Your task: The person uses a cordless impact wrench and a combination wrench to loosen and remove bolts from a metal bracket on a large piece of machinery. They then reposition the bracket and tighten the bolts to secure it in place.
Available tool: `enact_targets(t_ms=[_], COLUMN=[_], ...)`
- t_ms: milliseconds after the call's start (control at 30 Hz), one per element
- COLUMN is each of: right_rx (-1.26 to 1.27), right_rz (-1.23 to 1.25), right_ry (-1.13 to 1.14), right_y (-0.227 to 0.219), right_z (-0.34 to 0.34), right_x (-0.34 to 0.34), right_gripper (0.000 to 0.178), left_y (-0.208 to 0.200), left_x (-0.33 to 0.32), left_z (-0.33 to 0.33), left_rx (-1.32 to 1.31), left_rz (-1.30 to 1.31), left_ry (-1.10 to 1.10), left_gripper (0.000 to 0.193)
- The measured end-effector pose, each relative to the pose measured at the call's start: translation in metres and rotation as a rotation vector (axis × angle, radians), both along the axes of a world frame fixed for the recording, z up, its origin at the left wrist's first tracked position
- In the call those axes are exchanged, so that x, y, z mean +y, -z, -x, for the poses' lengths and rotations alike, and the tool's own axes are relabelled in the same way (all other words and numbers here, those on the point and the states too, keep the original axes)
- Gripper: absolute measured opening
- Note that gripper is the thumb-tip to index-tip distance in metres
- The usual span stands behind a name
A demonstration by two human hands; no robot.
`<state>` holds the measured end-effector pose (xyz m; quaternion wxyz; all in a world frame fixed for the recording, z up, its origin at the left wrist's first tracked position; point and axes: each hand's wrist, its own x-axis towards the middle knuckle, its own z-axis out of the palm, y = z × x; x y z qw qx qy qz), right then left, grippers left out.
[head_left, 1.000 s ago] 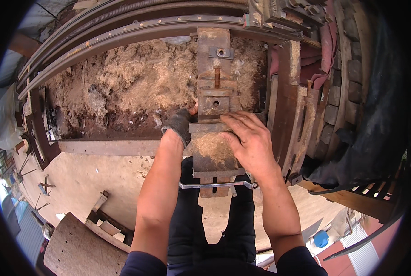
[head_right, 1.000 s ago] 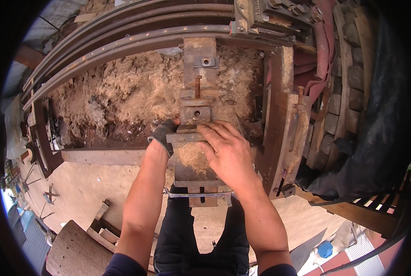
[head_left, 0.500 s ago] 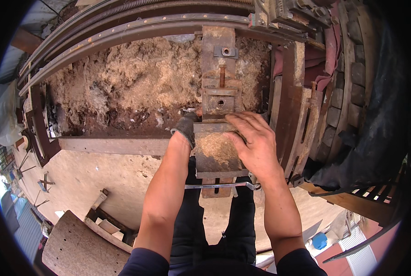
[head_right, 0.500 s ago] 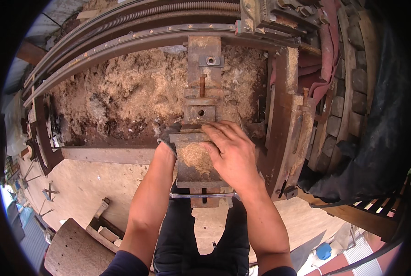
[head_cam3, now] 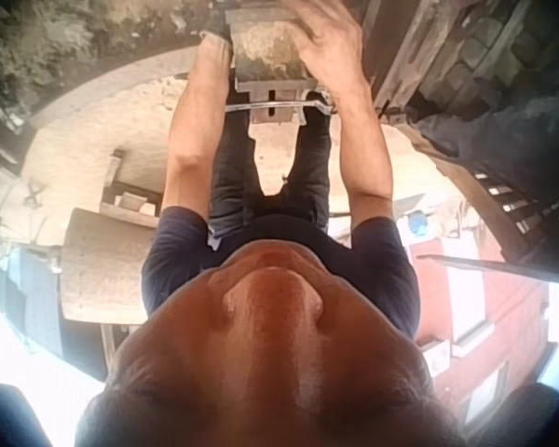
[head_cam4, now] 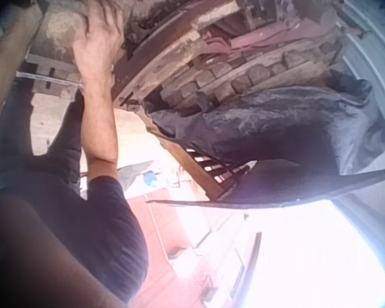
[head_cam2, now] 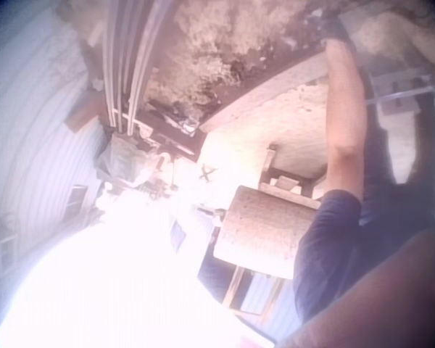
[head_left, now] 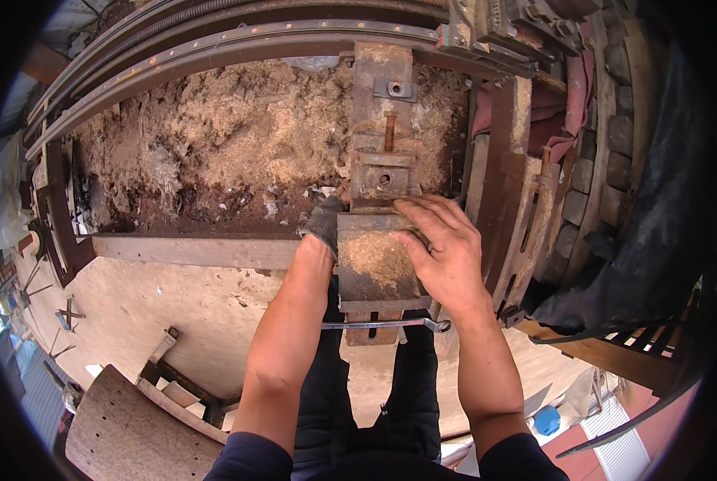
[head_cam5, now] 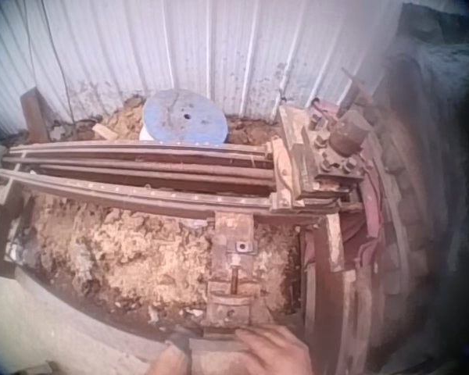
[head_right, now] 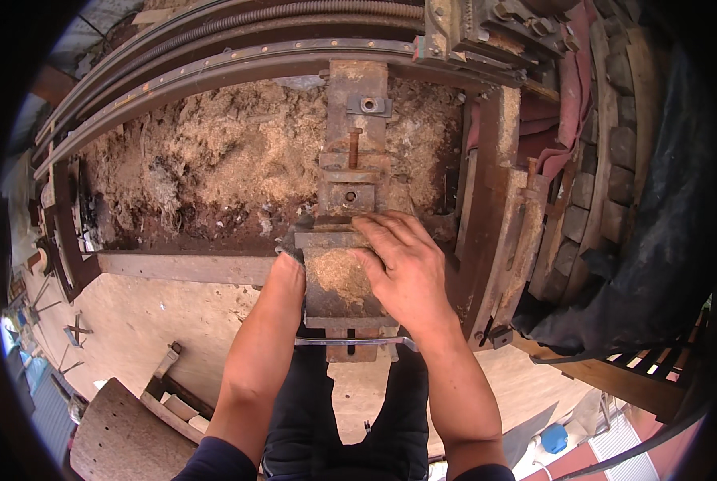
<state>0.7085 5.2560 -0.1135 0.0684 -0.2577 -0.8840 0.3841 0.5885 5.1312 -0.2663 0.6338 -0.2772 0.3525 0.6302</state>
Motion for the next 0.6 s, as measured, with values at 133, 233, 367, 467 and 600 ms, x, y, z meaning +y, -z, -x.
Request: enact_targets(t_ms=[133, 233, 367, 467, 600], right_rx=[0.018, 0.023, 0.055, 0.015, 0.013], right_rz=[-0.023, -0.010, 0.207, 0.396, 0.215], right_ry=[-0.023, -0.021, -0.014, 0.138, 0.013], right_y=[0.004, 0.005, 0.001, -0.006, 0.011], right_z=[-0.004, -0.004, -0.004, 0.002, 0.019], right_x=[0.001, 0.001, 0.009, 0.024, 0.051], right_gripper=[0.034, 0.035, 0.036, 0.030, 0.019], left_y=[0.003, 0.004, 0.006, 0.008, 0.011], left_x=[0.000, -0.001, 0.001, -0.001, -0.004], left_z=[-0.002, -0.004, -0.007, -0.007, -0.010], left_rx=[-0.016, -0.031, -0.062, -0.074, -0.120], left_rz=[-0.020, -0.036, -0.055, -0.060, -0.090], left_ry=[-0.010, -0.024, -0.051, -0.073, -0.107], left_gripper=[0.037, 0.037, 0.037, 0.037, 0.037])
